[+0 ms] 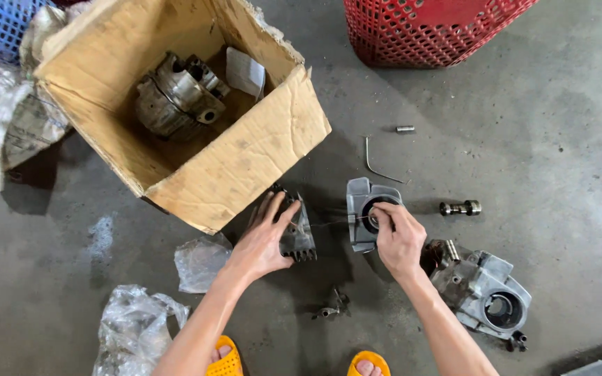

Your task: The person removes engine components from a cardboard box and disassembles them on the floor. They separate small parts such as bolts and a camshaft, then place the main components back into the box.

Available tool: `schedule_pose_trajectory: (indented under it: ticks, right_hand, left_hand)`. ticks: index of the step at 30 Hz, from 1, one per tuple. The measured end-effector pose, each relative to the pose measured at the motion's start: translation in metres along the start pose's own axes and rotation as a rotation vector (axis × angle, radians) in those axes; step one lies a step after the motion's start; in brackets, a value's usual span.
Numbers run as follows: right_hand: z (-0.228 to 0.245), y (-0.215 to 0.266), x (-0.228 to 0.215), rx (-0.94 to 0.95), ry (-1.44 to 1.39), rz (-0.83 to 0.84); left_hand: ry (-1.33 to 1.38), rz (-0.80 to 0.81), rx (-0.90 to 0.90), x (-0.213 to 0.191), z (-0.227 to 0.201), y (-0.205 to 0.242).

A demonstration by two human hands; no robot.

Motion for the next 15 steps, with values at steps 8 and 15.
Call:
schedule_pose_trajectory:
  ticks: [8, 15]
  right_hand:
    - [-0.017, -0.011, -0.041, 0.073, 0.088, -0.272]
    - [-0.039, -0.009, -0.080, 0.235, -0.300, -0.144]
  left_hand:
    - [0.142, 0.051, -0.035, 0.012, 0.033, 0.001]
    - [-0.119, 0.091, -0.075, -0.031, -0.022, -0.005]
Point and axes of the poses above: each hand's wrist, its own y-axis away from the middle knuckle, its own x-axis out of the palm, z = x × y, the point moved 6 cm from there along -y, towards the middle knuckle, and after that the axes turned 8 degrees about -y, right-handed, at the moved point
